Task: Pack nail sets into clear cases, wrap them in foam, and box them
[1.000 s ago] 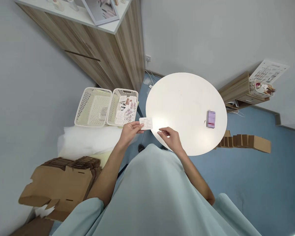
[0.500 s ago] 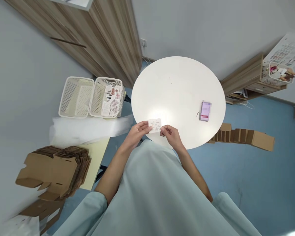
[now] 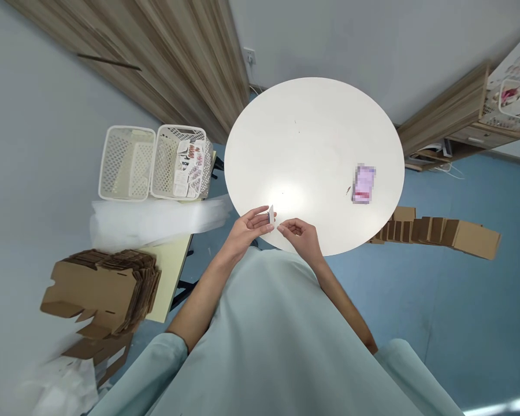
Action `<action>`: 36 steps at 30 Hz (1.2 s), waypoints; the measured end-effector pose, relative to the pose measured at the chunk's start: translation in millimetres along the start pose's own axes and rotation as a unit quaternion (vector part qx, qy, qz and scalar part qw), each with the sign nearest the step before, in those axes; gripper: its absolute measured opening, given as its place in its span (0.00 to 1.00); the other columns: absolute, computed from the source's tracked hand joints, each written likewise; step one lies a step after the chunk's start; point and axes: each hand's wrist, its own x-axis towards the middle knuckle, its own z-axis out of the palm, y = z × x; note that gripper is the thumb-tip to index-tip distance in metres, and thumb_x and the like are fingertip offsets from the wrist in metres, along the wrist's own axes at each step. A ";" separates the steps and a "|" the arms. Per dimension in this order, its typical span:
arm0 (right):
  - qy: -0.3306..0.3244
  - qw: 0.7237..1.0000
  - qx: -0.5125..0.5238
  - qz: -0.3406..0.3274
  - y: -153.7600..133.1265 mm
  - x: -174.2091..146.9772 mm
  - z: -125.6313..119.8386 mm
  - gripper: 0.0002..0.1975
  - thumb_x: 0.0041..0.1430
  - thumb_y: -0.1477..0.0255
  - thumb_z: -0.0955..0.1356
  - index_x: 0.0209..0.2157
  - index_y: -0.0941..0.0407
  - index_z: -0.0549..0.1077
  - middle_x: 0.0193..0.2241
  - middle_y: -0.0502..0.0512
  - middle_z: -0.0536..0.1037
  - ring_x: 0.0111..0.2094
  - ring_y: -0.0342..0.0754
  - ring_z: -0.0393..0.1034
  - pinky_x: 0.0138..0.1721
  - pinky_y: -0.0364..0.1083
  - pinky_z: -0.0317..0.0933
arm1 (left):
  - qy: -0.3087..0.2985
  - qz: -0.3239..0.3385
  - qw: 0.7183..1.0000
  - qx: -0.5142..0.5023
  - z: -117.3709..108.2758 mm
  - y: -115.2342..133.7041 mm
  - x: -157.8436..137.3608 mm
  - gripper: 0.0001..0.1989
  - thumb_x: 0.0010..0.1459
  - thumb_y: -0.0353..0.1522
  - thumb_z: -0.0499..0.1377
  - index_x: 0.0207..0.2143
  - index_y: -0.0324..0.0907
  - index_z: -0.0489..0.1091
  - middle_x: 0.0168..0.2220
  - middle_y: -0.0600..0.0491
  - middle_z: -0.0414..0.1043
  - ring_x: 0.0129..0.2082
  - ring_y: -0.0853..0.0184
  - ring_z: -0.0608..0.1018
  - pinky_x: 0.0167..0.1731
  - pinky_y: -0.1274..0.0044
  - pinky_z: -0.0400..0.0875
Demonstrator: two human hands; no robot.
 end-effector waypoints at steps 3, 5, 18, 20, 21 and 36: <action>0.014 0.999 -0.030 -0.023 -8.3 -9.6 9.5 0.16 0.60 0.53 0.76 0.35 0.50 0.82 0.35 0.53 0.84 0.35 0.50 0.77 0.42 0.51 0.74 | 0.026 0.012 0.999 0.033 -0.8 -1.4 6.1 0.39 0.46 0.43 0.80 0.60 0.45 0.76 0.59 0.41 0.80 0.65 0.48 0.76 0.67 0.58 0.69; 0.026 0.998 -0.050 -0.032 -11.9 -13.8 18.3 0.14 0.63 0.54 0.74 0.34 0.50 0.82 0.35 0.52 0.85 0.35 0.50 0.77 0.41 0.50 0.74 | 0.020 0.017 0.998 0.055 -3.4 -0.8 8.1 0.39 0.47 0.44 0.79 0.61 0.46 0.76 0.59 0.42 0.79 0.64 0.49 0.77 0.66 0.59 0.70; 0.068 0.997 0.017 0.032 -23.9 0.1 50.1 0.16 0.60 0.54 0.73 0.33 0.53 0.79 0.30 0.54 0.82 0.34 0.51 0.78 0.37 0.50 0.73 | 0.020 0.051 0.998 0.039 -63.3 20.0 0.1 0.32 0.56 0.50 0.73 0.57 0.43 0.78 0.49 0.45 0.82 0.53 0.55 0.82 0.58 0.63 0.76; 0.056 0.997 0.036 0.035 -25.3 1.8 56.1 0.16 0.59 0.54 0.73 0.32 0.53 0.78 0.28 0.54 0.81 0.33 0.50 0.78 0.36 0.49 0.72 | 0.019 0.052 0.997 0.046 -74.0 22.6 0.2 0.32 0.53 0.51 0.74 0.54 0.42 0.78 0.42 0.47 0.82 0.46 0.57 0.83 0.53 0.64 0.77; 0.051 0.997 0.045 0.034 -26.6 2.1 59.7 0.16 0.59 0.54 0.73 0.32 0.54 0.78 0.28 0.54 0.81 0.33 0.50 0.77 0.36 0.49 0.72 | 0.018 0.051 0.997 0.048 -78.7 24.0 0.2 0.32 0.52 0.51 0.74 0.53 0.42 0.79 0.40 0.48 0.82 0.43 0.58 0.83 0.52 0.65 0.78; -0.058 0.981 0.165 0.083 -43.8 5.0 102.6 0.20 0.55 0.51 0.78 0.27 0.54 0.77 0.26 0.51 0.77 0.29 0.45 0.68 0.35 0.46 0.64 | -0.263 -0.028 0.956 -0.129 -122.8 39.5 6.6 0.34 0.49 0.47 0.79 0.54 0.41 0.81 0.46 0.42 0.83 0.35 0.66 0.78 0.32 0.76 0.71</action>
